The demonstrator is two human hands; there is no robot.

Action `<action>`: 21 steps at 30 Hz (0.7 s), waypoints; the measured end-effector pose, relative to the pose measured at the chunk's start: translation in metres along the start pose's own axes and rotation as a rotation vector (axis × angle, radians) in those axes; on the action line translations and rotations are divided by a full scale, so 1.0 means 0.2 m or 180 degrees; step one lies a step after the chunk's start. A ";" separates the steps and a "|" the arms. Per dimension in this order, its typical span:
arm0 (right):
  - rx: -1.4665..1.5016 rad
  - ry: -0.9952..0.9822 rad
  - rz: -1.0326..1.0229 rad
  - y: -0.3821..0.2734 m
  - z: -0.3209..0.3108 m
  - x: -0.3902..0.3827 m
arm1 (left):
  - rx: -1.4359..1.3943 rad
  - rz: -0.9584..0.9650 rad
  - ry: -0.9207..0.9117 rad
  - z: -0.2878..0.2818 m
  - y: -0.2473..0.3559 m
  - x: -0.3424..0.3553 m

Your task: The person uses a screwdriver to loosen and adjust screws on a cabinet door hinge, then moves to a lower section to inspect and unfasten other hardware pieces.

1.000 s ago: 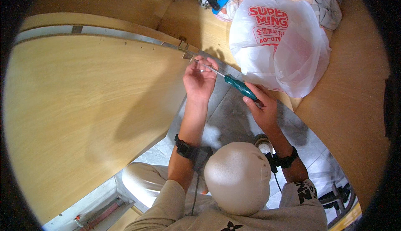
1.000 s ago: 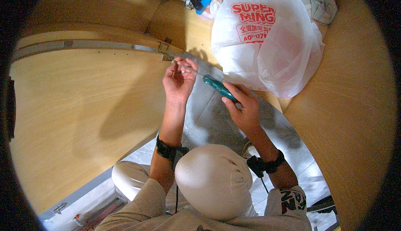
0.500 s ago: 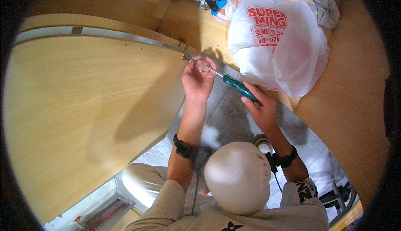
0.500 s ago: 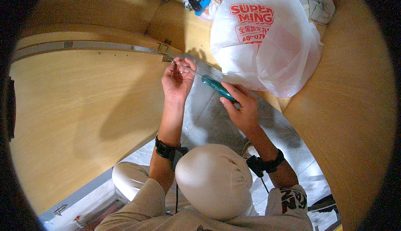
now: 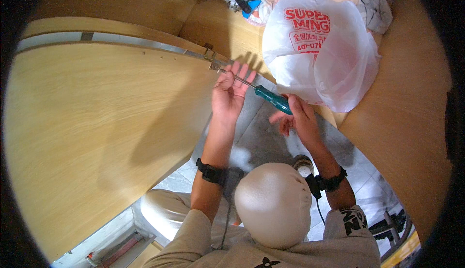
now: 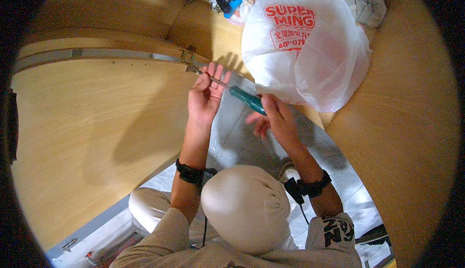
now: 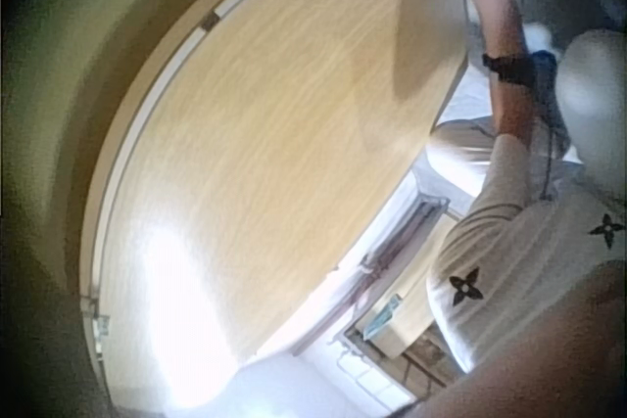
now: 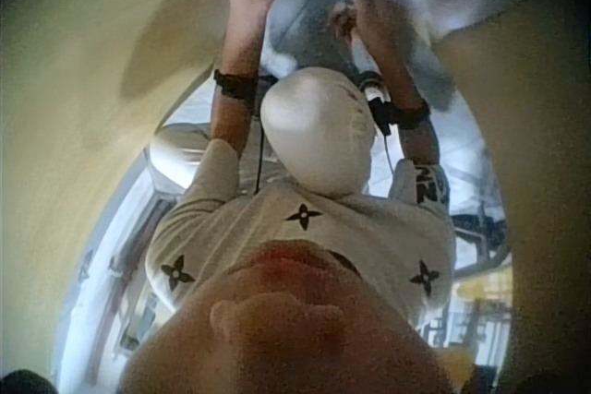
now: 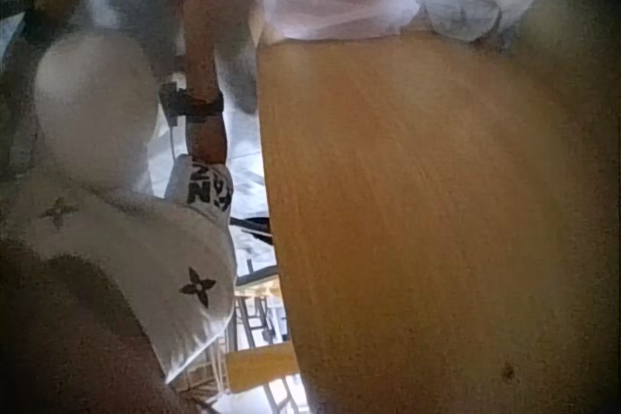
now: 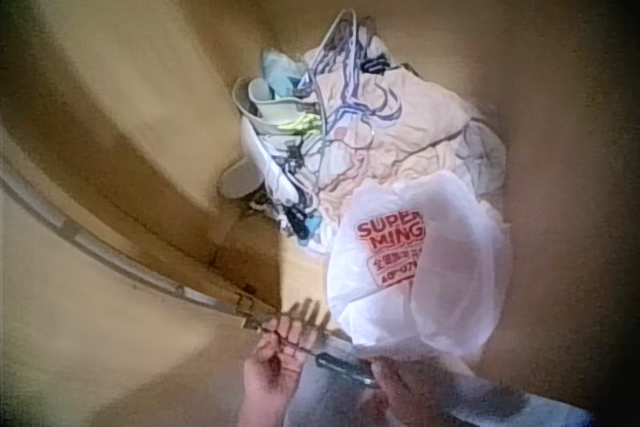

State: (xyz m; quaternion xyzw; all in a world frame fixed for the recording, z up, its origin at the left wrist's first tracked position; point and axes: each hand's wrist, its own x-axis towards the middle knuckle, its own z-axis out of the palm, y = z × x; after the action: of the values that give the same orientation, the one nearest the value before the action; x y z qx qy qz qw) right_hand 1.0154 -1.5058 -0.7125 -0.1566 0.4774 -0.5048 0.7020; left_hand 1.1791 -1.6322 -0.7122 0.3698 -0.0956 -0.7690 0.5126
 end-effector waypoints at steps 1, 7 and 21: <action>-0.0273 0.0043 -0.0380 0.02 0.00 0.02 | -0.0012 0.0003 -0.0014 0.00 -0.01 0.01; -0.1105 0.0403 -0.0862 0.03 0.03 -0.03 | 0.0514 -0.0029 0.0462 0.00 0.00 0.01; 0.0054 0.0061 0.0209 0.01 -0.05 0.01 | 0.0826 -0.0579 -0.0331 0.05 -0.04 -0.06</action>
State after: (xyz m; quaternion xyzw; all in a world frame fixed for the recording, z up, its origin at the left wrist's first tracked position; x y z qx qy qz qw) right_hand 1.0079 -1.5040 -0.7207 -0.1300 0.4848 -0.4869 0.7148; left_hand 1.1689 -1.6201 -0.7026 0.3998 -0.1867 -0.8115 0.3831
